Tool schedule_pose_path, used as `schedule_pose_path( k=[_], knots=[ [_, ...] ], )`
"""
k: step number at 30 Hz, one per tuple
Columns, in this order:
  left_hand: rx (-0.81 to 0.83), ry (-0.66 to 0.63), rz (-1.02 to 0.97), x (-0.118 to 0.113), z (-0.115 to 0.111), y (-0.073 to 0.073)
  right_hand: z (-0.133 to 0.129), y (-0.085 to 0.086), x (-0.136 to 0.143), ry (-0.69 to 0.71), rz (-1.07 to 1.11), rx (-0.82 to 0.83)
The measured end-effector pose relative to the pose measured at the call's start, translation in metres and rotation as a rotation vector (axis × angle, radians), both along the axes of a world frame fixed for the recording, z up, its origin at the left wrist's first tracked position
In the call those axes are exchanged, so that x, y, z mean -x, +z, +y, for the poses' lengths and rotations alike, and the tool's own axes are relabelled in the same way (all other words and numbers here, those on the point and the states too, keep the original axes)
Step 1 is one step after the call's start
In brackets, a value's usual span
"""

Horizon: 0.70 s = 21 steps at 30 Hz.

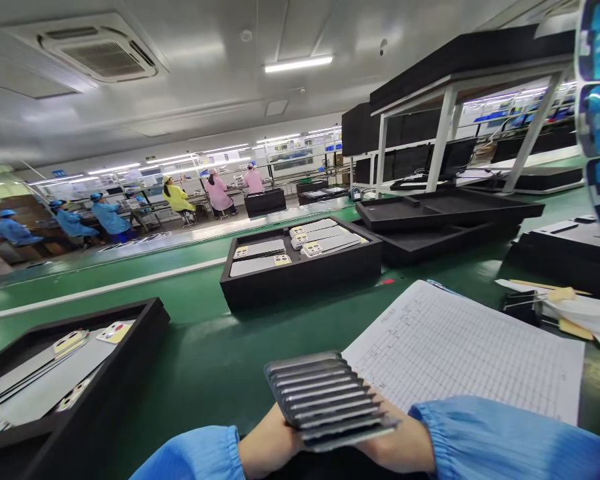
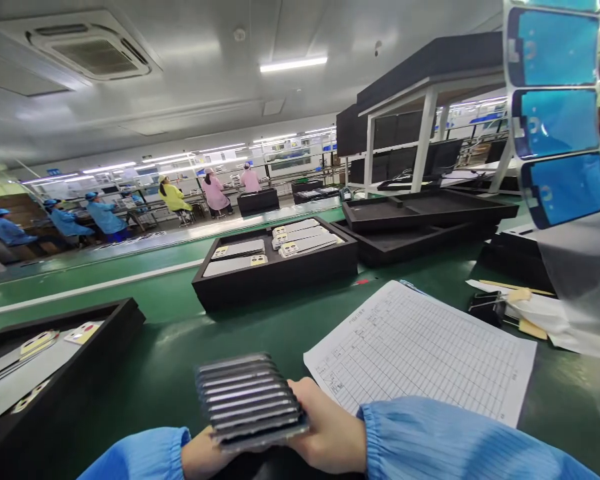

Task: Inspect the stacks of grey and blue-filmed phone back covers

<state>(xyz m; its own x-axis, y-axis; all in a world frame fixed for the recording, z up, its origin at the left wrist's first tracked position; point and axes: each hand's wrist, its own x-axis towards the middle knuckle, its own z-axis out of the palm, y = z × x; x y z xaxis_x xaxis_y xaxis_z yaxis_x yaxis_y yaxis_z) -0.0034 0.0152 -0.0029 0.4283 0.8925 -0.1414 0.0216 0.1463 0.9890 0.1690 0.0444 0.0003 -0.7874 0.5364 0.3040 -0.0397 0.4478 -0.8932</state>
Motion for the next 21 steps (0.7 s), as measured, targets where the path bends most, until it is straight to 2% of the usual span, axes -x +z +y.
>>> schedule_pose_path(
  k=[4,7,13,21],
  knots=[
    [0.162,0.050,0.008,-0.0025,0.0005,-0.0016,0.0029,-0.0032,0.0032,-0.020,0.015,0.066],
    [0.215,0.069,-0.004,-0.0028,0.0006,-0.0018,0.0034,-0.0008,0.0038,-0.022,0.034,0.116],
    [0.257,0.083,-0.031,-0.0025,0.0008,-0.0043,0.0023,0.0061,0.0032,-0.040,0.077,0.166],
    [0.243,0.077,-0.067,-0.0021,0.0017,-0.0068,0.0034,0.0018,0.0026,-0.063,0.075,0.210]
  ],
)
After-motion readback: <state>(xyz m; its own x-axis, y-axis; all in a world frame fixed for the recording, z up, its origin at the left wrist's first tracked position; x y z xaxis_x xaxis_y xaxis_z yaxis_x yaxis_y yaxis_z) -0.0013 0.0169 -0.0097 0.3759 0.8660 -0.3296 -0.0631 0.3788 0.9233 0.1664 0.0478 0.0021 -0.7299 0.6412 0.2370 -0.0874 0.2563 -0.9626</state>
